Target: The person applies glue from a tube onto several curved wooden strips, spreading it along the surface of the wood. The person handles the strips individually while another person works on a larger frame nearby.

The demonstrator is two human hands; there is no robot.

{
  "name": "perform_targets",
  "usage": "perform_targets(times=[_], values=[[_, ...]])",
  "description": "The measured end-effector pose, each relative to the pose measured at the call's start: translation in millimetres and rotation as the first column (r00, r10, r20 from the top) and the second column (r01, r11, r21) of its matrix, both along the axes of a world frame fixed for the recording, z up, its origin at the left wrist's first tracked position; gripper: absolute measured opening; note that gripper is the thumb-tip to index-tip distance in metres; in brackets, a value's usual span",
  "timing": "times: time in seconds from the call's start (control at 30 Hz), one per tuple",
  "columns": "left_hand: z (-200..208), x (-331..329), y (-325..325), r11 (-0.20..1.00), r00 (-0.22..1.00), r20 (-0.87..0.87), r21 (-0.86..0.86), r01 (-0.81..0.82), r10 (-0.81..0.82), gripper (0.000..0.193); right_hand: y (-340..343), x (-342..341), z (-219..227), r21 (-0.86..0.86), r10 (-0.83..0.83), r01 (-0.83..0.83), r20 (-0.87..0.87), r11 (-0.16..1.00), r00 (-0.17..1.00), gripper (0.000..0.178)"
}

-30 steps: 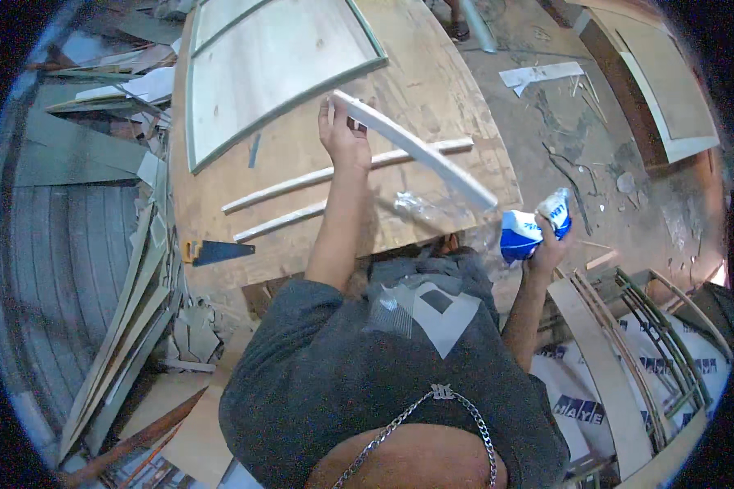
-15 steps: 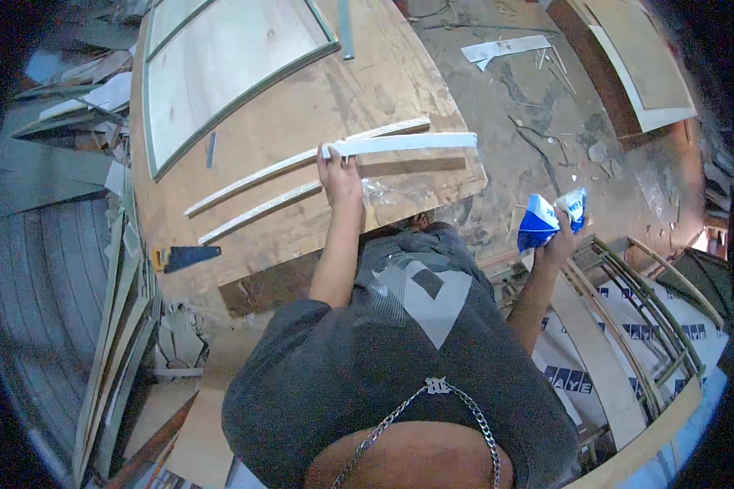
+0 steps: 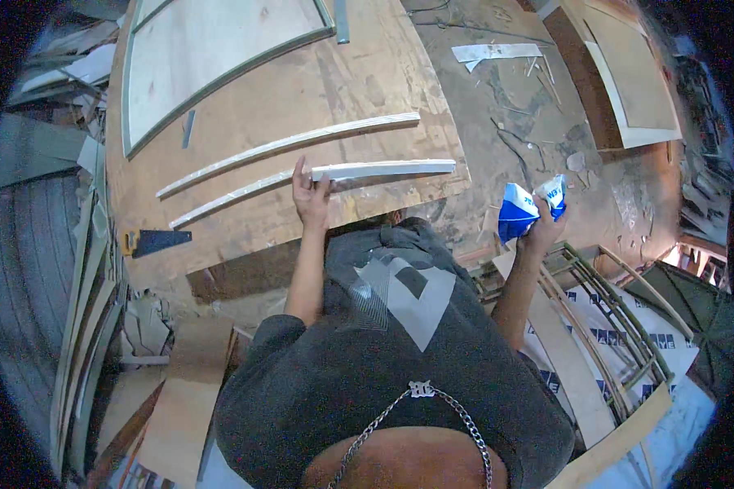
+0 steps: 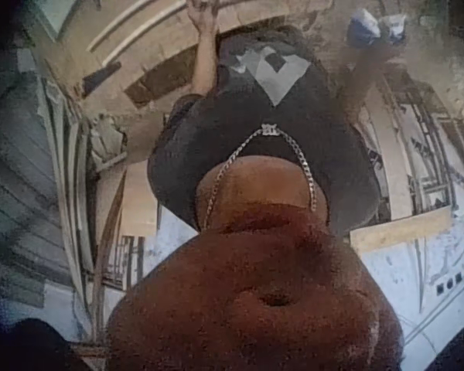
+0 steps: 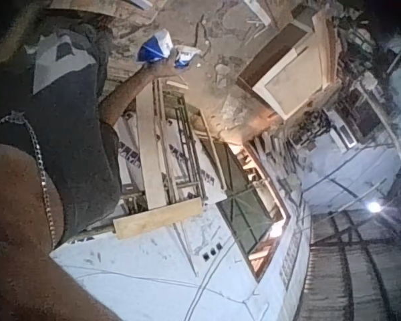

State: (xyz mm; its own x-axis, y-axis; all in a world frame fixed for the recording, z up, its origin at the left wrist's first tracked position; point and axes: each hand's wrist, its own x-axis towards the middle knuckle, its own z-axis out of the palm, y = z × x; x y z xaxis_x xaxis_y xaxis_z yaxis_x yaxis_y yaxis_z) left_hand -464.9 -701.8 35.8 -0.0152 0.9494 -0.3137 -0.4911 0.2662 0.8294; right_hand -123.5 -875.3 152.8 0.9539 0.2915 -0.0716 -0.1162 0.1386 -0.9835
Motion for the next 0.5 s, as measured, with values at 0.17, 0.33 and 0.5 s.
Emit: perform_targets(times=[0.17,0.33,0.5], values=[[8.7,-35.2,-3.6,0.88,0.758,-0.609,0.199,0.432,-0.234,0.07,4.8,-12.9,0.6,0.028,0.025,-0.022,-0.103,0.999,0.994,0.046],[8.5,-44.6,-7.8,0.786,0.353,-0.91,0.051,0.616,-0.218,0.059,-3.5,-10.0,-30.0,-0.018,0.022,-0.025,-0.146,1.0,0.989,0.053],[-1.2,-42.6,-6.3,0.747,0.322,-0.937,0.114,0.655,-0.139,0.057,-9.8,-13.5,-35.7,-0.027,0.05,-0.057,-0.212,0.998,0.976,0.052]])
